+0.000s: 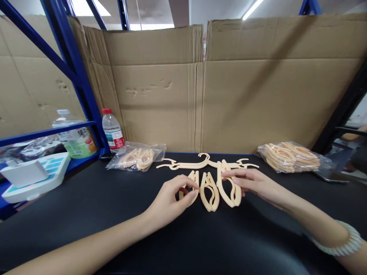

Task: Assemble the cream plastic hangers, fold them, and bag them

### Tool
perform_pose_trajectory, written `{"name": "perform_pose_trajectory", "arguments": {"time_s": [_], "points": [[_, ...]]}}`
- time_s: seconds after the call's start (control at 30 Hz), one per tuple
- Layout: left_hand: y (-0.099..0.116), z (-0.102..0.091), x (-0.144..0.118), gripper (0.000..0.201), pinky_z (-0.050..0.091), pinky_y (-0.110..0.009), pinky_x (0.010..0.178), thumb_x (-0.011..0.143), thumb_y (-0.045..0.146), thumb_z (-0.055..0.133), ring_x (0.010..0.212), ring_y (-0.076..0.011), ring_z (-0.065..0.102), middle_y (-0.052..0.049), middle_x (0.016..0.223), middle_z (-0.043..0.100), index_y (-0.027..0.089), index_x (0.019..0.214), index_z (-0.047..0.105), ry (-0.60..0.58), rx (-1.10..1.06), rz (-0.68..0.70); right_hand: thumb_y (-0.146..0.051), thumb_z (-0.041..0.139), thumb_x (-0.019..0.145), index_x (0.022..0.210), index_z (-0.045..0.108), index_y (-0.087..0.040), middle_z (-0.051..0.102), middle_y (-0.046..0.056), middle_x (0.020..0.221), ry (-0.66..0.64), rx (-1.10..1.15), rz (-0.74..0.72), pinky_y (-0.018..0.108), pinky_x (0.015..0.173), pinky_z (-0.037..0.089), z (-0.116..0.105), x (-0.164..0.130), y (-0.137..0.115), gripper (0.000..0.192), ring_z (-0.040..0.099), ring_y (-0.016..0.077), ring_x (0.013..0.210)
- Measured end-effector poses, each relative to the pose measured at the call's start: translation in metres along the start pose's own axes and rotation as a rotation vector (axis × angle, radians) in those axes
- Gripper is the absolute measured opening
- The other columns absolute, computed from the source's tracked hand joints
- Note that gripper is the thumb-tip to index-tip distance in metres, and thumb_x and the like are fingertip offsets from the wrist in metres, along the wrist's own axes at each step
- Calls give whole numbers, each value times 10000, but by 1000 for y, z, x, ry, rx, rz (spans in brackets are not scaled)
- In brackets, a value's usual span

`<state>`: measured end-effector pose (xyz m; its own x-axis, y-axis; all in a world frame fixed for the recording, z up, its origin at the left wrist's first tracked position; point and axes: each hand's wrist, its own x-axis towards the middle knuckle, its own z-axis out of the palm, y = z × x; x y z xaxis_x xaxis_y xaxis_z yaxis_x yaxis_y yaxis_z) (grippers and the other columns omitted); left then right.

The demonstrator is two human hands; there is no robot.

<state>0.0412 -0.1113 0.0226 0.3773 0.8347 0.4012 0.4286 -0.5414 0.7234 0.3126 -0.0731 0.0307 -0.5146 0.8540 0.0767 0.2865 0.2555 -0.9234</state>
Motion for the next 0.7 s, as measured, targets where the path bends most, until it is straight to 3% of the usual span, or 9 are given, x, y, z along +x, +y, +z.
{"name": "perform_pose_trajectory", "arguments": {"time_s": [0.1, 0.2, 0.3, 0.5, 0.7], "points": [[1, -1, -5, 244, 398, -418, 1007, 847, 258, 568, 1166, -261, 493, -94, 1223, 577, 230, 1077, 645, -163, 289, 204, -523, 547, 853, 1209, 600, -156, 628, 66, 893, -44, -191, 50, 291, 588, 470, -5, 0, 8, 514, 535, 147, 647], [1, -1, -10, 475, 265, -530, 1100, 843, 340, 593, 1344, -326, 314, -88, 1451, 401, 279, 1306, 506, -327, 443, 213, -506, 500, 885, 1278, 543, -186, 616, 72, 980, -70, -400, -22, 370, 784, 481, 1, -5, 8, 509, 563, 204, 841], [2, -2, -12, 578, 133, -636, 1104, 874, 398, 550, 1395, -375, 219, -63, 1527, 300, 332, 1417, 362, -442, 496, 201, -479, 476, 910, 1354, 467, -226, 585, 67, 1031, -104, -523, -50, 400, 896, 439, 8, -12, 3, 512, 544, 218, 938], [4, -5, -11, 625, 72, -681, 1083, 900, 477, 492, 1409, -392, 162, -75, 1550, 230, 341, 1465, 259, -526, 523, 166, -512, 500, 894, 1415, 378, -265, 525, 52, 1020, -176, -651, -11, 355, 819, 460, 12, -18, -6, 590, 545, 198, 853], [4, -9, -12, 625, 49, -688, 1072, 914, 480, 475, 1416, -385, 121, -65, 1559, 178, 360, 1470, 216, -543, 502, 152, -535, 556, 852, 1436, 357, -257, 514, 66, 1023, -150, -794, -29, 368, 816, 454, 15, -18, -7, 677, 543, 233, 892]]}}
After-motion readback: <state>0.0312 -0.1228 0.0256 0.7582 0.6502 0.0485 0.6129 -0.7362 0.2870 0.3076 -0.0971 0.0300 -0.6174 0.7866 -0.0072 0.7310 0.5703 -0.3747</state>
